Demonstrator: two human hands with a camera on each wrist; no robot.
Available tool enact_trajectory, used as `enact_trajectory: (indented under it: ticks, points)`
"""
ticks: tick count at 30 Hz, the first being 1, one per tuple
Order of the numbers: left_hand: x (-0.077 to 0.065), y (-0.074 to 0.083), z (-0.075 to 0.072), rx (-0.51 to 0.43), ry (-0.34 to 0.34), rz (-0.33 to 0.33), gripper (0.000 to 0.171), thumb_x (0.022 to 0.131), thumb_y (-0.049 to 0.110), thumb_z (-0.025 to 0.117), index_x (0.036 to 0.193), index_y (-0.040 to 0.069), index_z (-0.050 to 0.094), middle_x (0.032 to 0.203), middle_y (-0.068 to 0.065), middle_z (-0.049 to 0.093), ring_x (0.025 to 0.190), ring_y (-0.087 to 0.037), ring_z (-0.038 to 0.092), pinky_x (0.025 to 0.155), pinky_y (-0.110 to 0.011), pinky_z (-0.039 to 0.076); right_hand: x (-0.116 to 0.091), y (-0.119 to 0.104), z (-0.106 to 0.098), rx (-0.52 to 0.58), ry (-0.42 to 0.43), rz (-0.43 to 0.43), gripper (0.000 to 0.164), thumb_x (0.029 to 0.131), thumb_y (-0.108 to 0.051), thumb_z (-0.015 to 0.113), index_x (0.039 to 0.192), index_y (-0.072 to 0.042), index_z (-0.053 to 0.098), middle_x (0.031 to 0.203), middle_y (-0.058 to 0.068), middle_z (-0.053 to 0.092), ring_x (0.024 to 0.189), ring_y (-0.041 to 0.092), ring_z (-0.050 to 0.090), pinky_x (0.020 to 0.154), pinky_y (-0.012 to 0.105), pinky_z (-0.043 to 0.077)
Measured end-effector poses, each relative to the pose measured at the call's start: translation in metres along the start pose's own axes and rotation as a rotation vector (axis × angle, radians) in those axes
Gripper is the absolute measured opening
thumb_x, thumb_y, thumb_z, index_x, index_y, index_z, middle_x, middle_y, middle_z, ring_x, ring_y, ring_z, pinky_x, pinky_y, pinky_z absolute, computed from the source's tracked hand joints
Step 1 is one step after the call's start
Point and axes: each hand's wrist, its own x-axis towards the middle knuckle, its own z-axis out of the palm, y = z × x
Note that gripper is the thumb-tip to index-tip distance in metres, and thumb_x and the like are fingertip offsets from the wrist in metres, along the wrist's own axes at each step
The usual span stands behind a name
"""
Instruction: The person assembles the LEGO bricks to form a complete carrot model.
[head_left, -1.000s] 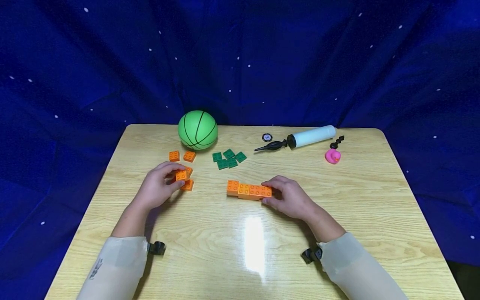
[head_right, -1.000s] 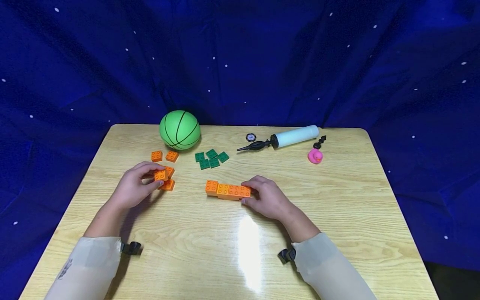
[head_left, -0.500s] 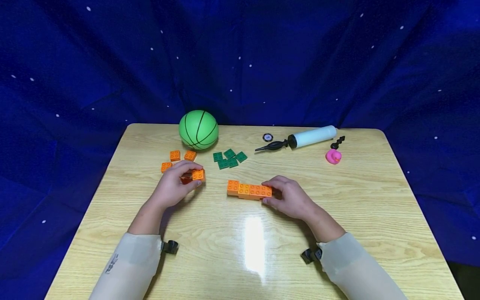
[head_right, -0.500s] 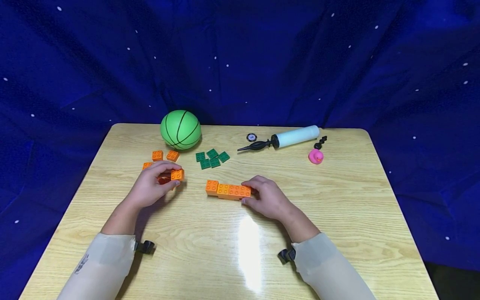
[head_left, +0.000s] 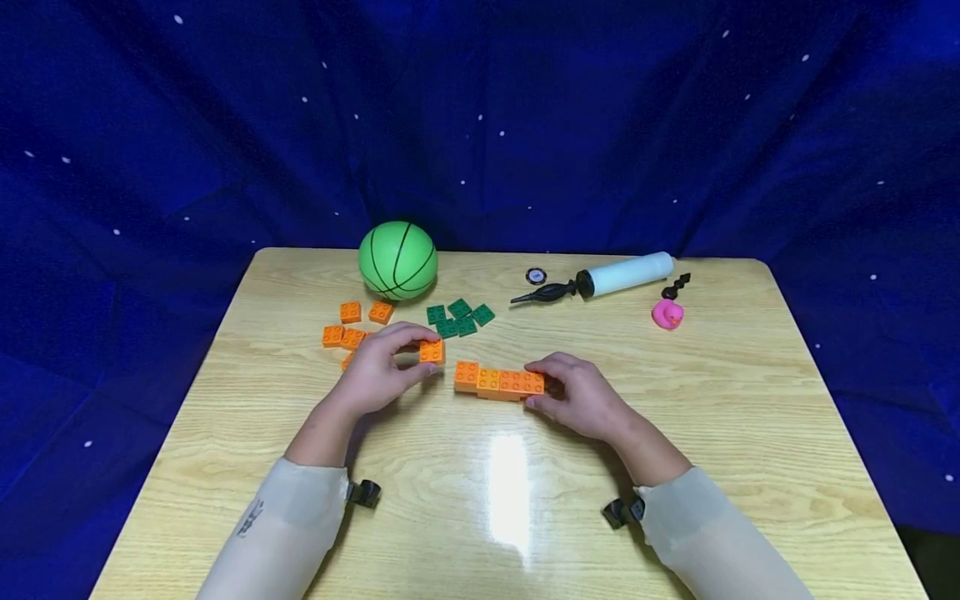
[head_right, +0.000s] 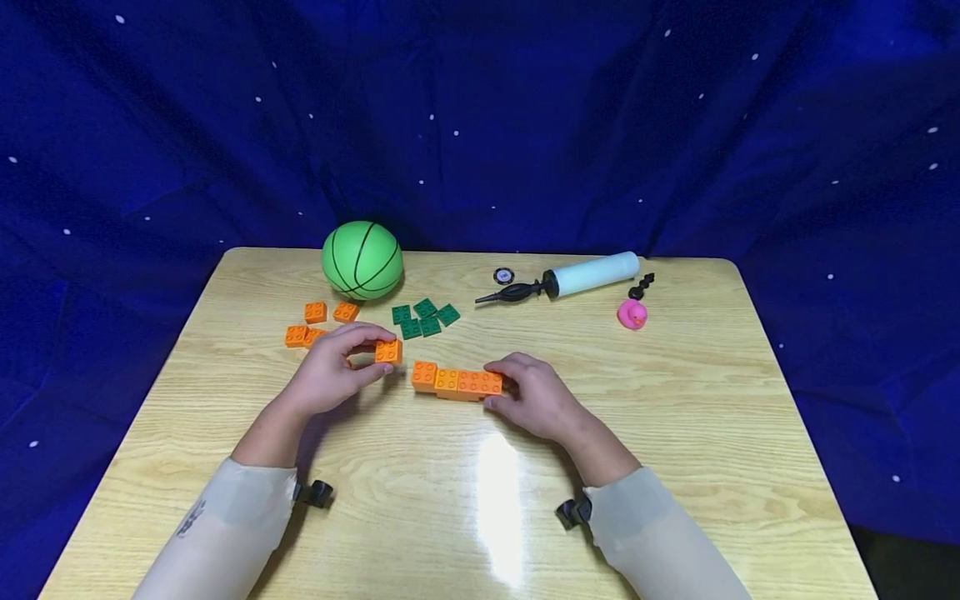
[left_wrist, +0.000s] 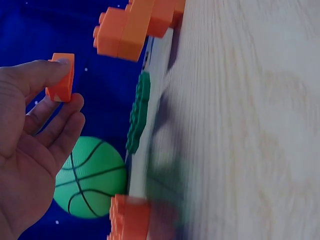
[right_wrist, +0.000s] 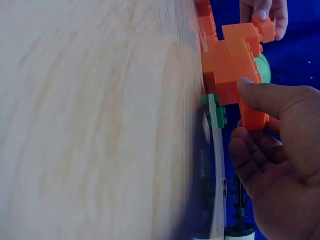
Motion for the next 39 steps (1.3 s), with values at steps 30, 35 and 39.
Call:
enact_trajectory:
  ticks: [30,35,39]
  points:
    - [0.034,0.037,0.059,0.013,-0.197,0.096,0.034,0.091,0.015,0.082,0.123,0.018,0.073,0.127,0.005,0.067,0.120,-0.015,0.061,0.095,-0.037,0.057,-0.003,0.000,0.000,0.043,0.016,0.061,0.049,0.085,-0.019,0.088,0.130,-0.005,0.070,0.110,0.001,0.070,0.088,0.015,0.064,0.075,0.030,0.056]
    - [0.038,0.041,0.067,0.022,-0.235,0.104,0.036,0.089,0.014,0.083,0.124,0.016,0.072,0.126,0.003,0.068,0.117,-0.018,0.063,0.096,-0.043,0.057,-0.004,-0.001,0.000,0.076,0.031,0.072,0.048,0.086,-0.017,0.088,0.128,-0.005,0.071,0.109,0.001,0.071,0.088,0.013,0.065,0.075,0.030,0.058]
    - [0.041,0.043,0.074,0.052,-0.249,0.107,0.039,0.088,0.017,0.085,0.124,0.015,0.072,0.126,0.001,0.068,0.114,-0.017,0.065,0.096,-0.040,0.057,-0.005,-0.001,0.000,0.097,0.039,0.085,0.047,0.085,-0.017,0.088,0.127,-0.005,0.071,0.108,0.001,0.071,0.089,0.012,0.067,0.076,0.030,0.059]
